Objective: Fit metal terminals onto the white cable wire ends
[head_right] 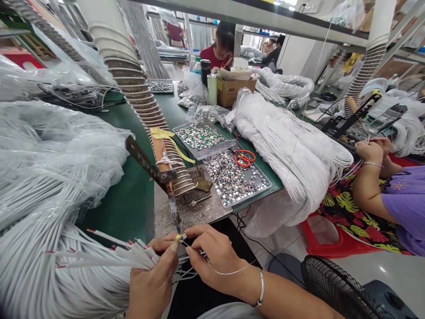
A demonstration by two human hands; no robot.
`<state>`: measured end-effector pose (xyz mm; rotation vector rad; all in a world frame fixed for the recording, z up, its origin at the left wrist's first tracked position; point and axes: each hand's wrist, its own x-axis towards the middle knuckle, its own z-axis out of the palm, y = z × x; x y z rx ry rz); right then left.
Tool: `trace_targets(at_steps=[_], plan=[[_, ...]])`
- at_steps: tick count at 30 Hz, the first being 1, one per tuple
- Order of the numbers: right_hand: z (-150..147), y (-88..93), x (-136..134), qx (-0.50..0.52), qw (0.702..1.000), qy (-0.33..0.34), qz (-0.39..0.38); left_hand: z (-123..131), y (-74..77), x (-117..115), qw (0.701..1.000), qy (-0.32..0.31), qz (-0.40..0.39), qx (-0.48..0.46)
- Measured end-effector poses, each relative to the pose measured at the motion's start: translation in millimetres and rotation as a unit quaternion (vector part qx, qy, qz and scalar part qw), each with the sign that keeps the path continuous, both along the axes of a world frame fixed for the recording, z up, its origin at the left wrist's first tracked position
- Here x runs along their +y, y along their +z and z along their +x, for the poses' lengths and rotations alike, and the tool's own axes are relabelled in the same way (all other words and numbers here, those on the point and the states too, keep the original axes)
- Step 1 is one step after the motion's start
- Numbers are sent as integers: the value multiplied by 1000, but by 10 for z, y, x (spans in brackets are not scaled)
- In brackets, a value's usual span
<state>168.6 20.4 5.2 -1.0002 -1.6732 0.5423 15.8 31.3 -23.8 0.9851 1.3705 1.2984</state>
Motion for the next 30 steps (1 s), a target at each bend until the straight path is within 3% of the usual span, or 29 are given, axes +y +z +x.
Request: trace_targets(at_steps=[10, 19, 30], plan=[[46, -4, -52, -33, 999, 24, -24, -25, 97, -4, 998, -37, -50, -13], [17, 42, -13, -2, 1000, 14, -3, 38, 229, 33, 988, -33, -84, -123], [4, 38, 34, 6, 1000, -4, 4, 61, 251, 65, 988, -13, -87, -129]])
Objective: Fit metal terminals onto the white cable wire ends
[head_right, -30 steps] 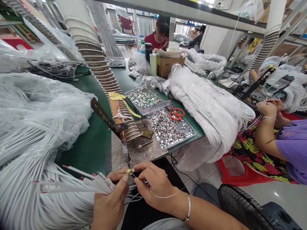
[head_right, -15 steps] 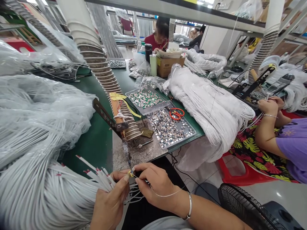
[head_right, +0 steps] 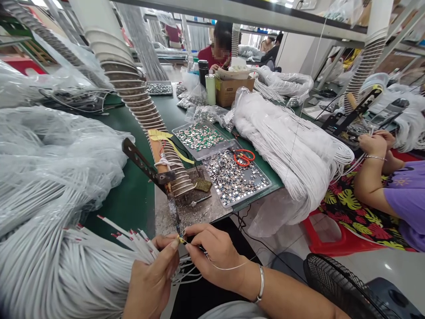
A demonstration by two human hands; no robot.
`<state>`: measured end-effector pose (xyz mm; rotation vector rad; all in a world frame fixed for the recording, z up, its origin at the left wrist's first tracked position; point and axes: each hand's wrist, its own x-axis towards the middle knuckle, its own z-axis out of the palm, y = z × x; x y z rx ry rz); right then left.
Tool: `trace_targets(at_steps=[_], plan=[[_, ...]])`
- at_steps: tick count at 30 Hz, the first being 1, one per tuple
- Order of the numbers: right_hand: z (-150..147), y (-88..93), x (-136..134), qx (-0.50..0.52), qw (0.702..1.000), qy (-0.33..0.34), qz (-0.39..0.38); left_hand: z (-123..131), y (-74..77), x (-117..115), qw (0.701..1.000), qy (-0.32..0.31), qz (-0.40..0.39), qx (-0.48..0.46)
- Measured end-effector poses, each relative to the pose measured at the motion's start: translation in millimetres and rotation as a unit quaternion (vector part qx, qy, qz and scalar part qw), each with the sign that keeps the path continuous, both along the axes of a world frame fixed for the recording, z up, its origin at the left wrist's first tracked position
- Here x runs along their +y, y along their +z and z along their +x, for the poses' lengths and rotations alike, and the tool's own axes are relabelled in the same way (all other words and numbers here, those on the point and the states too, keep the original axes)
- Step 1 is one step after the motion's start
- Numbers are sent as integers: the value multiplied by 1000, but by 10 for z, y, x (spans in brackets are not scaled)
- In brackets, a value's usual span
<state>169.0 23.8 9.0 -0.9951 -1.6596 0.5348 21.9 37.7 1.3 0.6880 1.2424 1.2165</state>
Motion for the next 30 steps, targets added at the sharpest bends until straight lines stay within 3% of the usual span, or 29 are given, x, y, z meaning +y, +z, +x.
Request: trace_targets(at_steps=[9, 18, 30], plan=[[-4, 11, 71, 13, 1000, -8, 17, 18, -16, 64, 1000, 8, 9, -16], [-16, 18, 80, 15, 1000, -11, 22, 49, 71, 51, 999, 31, 24, -20], [-3, -93, 71, 7, 1000, -1, -10, 32, -65, 43, 999, 29, 4, -19]])
